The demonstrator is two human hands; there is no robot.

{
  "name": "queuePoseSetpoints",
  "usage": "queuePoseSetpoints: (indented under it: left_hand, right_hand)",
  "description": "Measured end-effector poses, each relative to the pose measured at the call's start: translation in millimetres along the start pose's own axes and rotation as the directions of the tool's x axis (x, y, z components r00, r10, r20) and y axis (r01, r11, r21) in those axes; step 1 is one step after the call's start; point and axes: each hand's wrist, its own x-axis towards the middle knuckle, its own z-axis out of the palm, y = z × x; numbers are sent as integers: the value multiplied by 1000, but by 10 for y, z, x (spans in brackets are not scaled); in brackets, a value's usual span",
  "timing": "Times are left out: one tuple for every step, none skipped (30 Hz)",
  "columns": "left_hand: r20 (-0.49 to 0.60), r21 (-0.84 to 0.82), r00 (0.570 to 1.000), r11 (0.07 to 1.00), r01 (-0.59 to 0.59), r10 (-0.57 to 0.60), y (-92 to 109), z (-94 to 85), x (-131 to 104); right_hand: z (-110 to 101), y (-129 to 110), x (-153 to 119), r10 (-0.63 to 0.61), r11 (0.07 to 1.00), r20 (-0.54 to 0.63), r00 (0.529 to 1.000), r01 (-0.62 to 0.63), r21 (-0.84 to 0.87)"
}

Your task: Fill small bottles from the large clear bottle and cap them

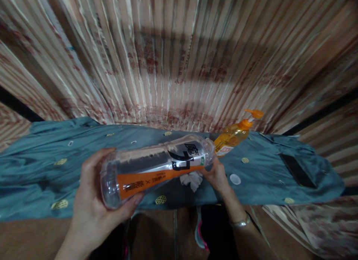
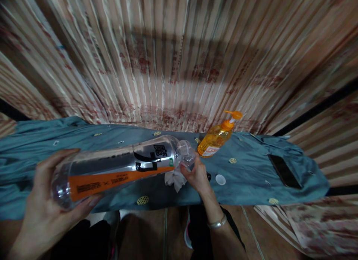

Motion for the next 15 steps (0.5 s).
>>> queuePoseSetpoints:
  left_hand:
    - [-3,3,1000,1000,-2,2,3,1,4]
    - [-8,7,1000,1000,-6,6,5,2,10]
    - [-11,12,1000,1000,-12,12,8,1,17]
    - [-19,14,1000,1000,-22,22,11,0,24]
    - [-25,13,999,999,-30,30,14,-3,30]
    - [-24,13,999,999,-35,35,18,-7,34]
    - [-21,15,999,999,-37,37,23,-11,36]
    - [-19,18,999,999,-35,35,27,-15,36]
    - [-22,18,999,999,-32,33,31,-18,34]
    - [-17,19,999,999,-31,31,35,-19,32]
    - [-6,20,999,999,-32,32,38,-19,31]
    - [3,20,999,999,-35,35,39,-19,30]
    - [7,20,999,999,-34,34,38,-19,30]
    - [9,23,999,999,-31,31,35,-19,32]
    - [8,26,1000,999,-29,29,31,-19,35]
  right_hand:
    - [1,-2,1,1,1000,-2,1000,-1,-1]
    - [3,-4,1,2,1000,-1,1000,-2,-2]
    - [4,-6,1,6,1000,2,1000,-5,-3]
    - [4,-8,1,9,1000,6,1000,-9,-2]
    - [3,-10,1,11,1000,11,1000,-11,1]
    - [1,-12,0,11,1000,16,1000,-11,5]
    - [-3,-16,0,12,1000,19,1000,-12,8]
    - [-7,-21,-1,13,1000,20,1000,-13,9]
    - [-12,-27,-2,16,1000,23,1000,-16,10]
    - [-17,-33,-3,19,1000,24,1000,-19,8]
    - [-21,-40,-4,22,1000,26,999,-22,6]
    - [-25,-47,-5,25,1000,27,999,-25,6]
    - [-28,-52,-5,26,1000,30,999,-26,6]
    - [-29,-56,-4,26,1000,32,999,-26,8]
    - [-30,-58,-3,25,1000,33,999,-26,10]
